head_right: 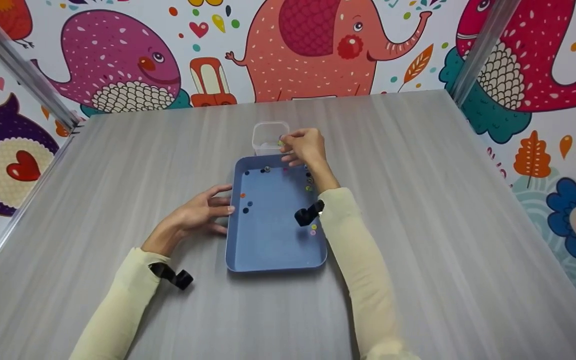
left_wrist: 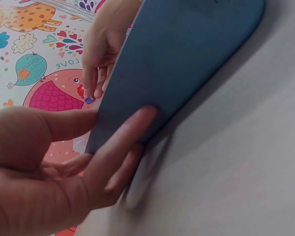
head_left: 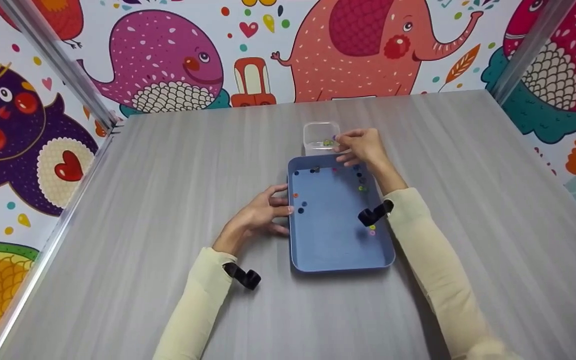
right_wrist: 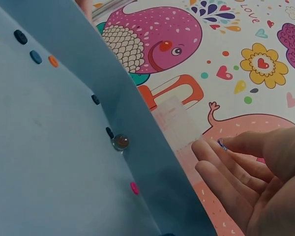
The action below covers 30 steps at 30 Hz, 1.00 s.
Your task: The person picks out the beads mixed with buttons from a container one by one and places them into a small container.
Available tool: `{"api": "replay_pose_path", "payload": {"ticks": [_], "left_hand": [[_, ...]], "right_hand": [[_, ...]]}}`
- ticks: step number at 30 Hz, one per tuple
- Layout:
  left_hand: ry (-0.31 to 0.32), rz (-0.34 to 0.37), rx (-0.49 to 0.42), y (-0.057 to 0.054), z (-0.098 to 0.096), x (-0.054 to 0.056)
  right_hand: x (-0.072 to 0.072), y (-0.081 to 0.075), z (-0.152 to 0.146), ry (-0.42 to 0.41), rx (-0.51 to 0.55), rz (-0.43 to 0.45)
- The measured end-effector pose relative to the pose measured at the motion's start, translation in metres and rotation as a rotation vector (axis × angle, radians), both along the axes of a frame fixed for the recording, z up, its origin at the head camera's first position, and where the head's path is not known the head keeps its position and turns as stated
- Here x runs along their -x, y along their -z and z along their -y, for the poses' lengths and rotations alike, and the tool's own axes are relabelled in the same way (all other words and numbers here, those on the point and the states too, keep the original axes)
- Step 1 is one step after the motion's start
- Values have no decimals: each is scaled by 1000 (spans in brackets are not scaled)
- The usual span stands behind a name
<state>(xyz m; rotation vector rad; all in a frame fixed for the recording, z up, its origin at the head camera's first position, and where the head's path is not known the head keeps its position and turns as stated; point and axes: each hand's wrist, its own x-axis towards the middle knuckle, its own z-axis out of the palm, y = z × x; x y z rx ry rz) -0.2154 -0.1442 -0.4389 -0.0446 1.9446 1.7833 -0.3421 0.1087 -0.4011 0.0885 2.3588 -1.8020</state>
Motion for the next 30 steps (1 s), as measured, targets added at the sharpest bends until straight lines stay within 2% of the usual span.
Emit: {"api": "replay_pose_path", "payload": {"ticks": [9,30], "left_hand": [[-5,3,-9,0,1,-1],[-3,3,-3,1,1,0]], "right_hand": [[3,4,0,32,1,-33],[2,7,-2,33,-50,-46]]}}
